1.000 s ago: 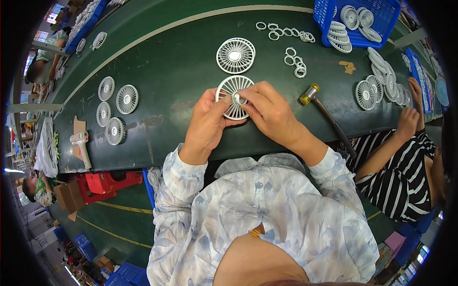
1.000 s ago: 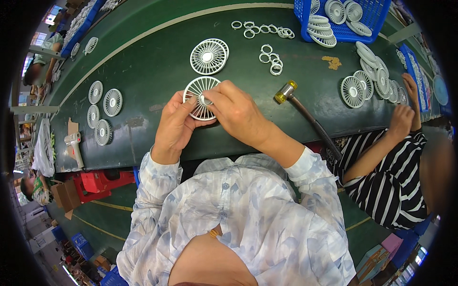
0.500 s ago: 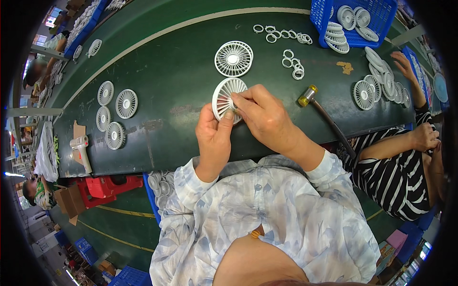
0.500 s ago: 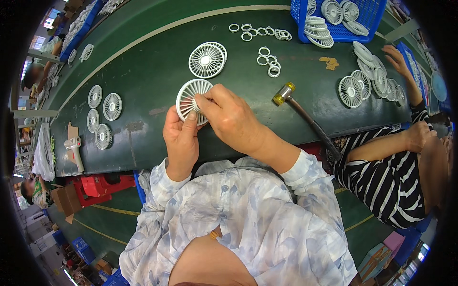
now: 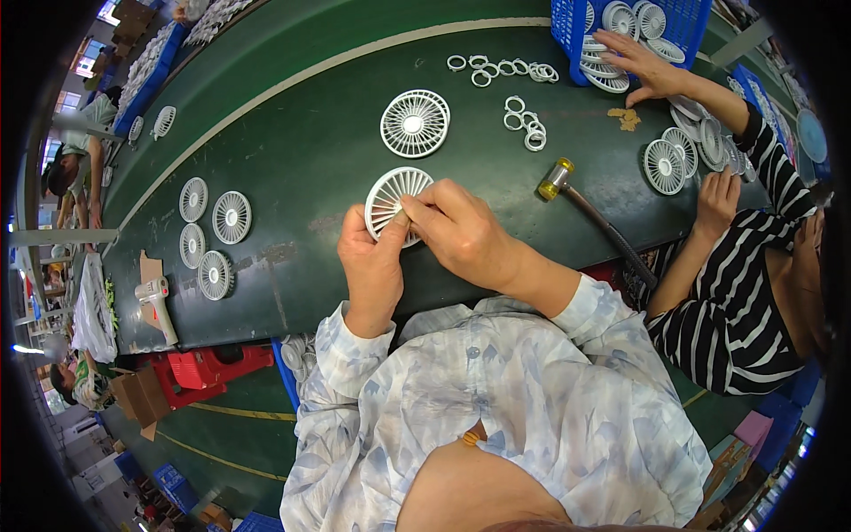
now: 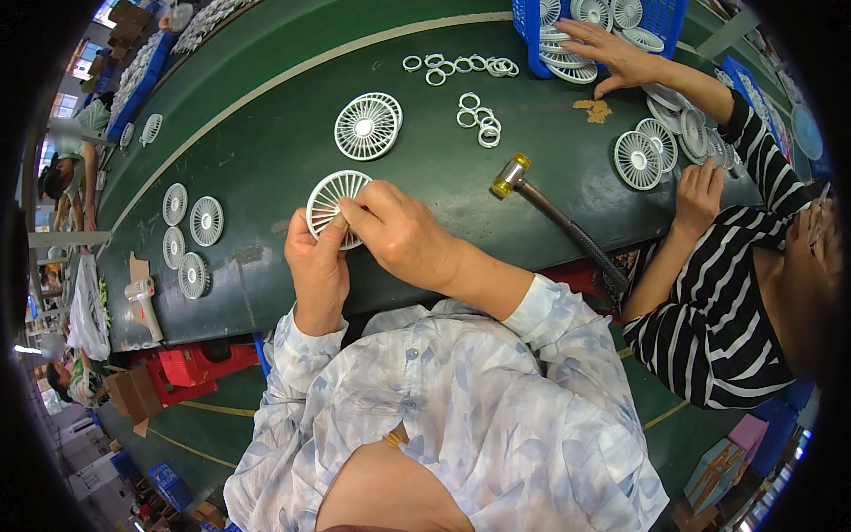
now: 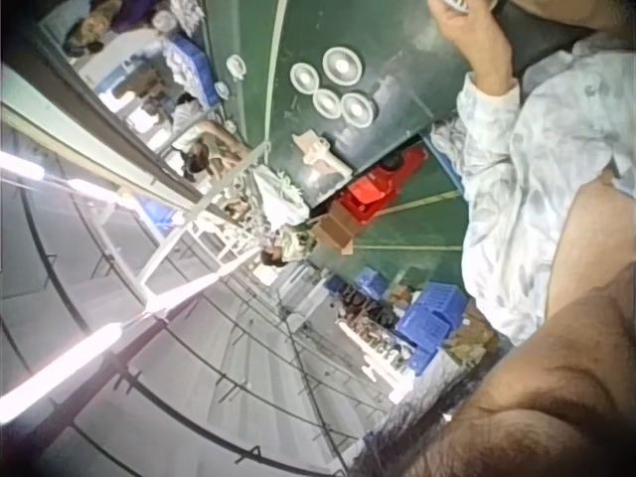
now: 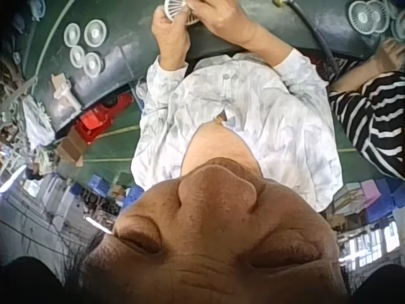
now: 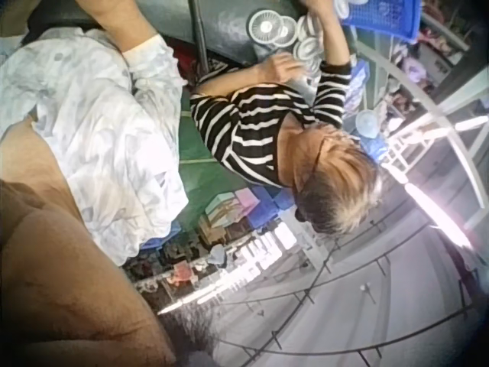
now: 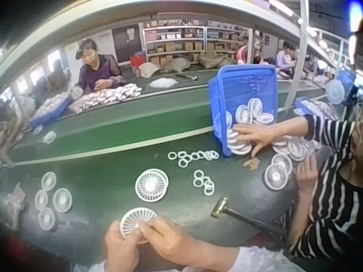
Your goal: The person assembles fan grilles by fitting plastic rings into each grille by hand, tapping them into place with a small hammer, and taking parts from a blue crate.
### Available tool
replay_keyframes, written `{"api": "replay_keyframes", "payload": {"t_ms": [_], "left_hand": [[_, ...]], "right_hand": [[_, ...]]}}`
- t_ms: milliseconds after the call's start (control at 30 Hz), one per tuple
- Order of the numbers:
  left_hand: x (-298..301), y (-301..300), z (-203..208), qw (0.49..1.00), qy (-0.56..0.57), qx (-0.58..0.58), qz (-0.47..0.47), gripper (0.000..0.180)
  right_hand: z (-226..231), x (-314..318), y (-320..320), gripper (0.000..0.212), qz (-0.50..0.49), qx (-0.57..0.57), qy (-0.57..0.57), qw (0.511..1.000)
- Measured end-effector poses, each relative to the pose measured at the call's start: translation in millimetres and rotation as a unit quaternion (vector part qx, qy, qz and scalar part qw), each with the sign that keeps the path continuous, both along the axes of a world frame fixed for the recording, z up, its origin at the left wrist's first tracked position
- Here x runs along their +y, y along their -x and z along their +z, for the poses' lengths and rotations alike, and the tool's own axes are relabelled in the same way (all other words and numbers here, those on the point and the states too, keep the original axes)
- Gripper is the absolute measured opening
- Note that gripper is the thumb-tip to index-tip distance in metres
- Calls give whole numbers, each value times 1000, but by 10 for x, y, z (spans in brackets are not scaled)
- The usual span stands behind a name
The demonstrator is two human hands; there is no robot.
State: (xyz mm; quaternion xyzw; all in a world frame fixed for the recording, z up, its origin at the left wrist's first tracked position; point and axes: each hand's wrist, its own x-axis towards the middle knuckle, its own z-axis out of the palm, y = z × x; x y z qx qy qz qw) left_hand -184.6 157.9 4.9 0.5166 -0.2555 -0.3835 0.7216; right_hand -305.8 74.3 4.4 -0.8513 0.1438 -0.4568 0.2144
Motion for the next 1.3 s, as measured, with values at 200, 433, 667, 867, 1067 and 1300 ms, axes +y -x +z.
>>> {"api": "replay_keyframes", "payload": {"t_ms": [200, 433, 667, 867, 1067, 1300], "left_hand": [[-59, -47, 95, 999, 2, -33, 11, 10], [-174, -185, 94, 993, -24, -97, -54, 14], [-362, -257, 69, 986, -10, -167, -9, 16], [-624, -1787, 78, 741, -76, -656, 122, 14], [-402, -3884, -249, 584, -264, -735, 221, 23], [-343, -4126, -482, 559, -301, -751, 182, 35]], "right_hand": [[31, 10, -132, 30, -22, -16, 5, 1000], [90, -127, -110, 29, -13, -34, 25, 999], [81, -238, -231, 33, -42, -16, 21, 999], [197, -995, 179, 27, -149, 136, 41, 979], [10, -1783, 421, 22, -192, 209, -77, 956], [-73, -1831, 156, 34, -235, 298, 20, 925]]}}
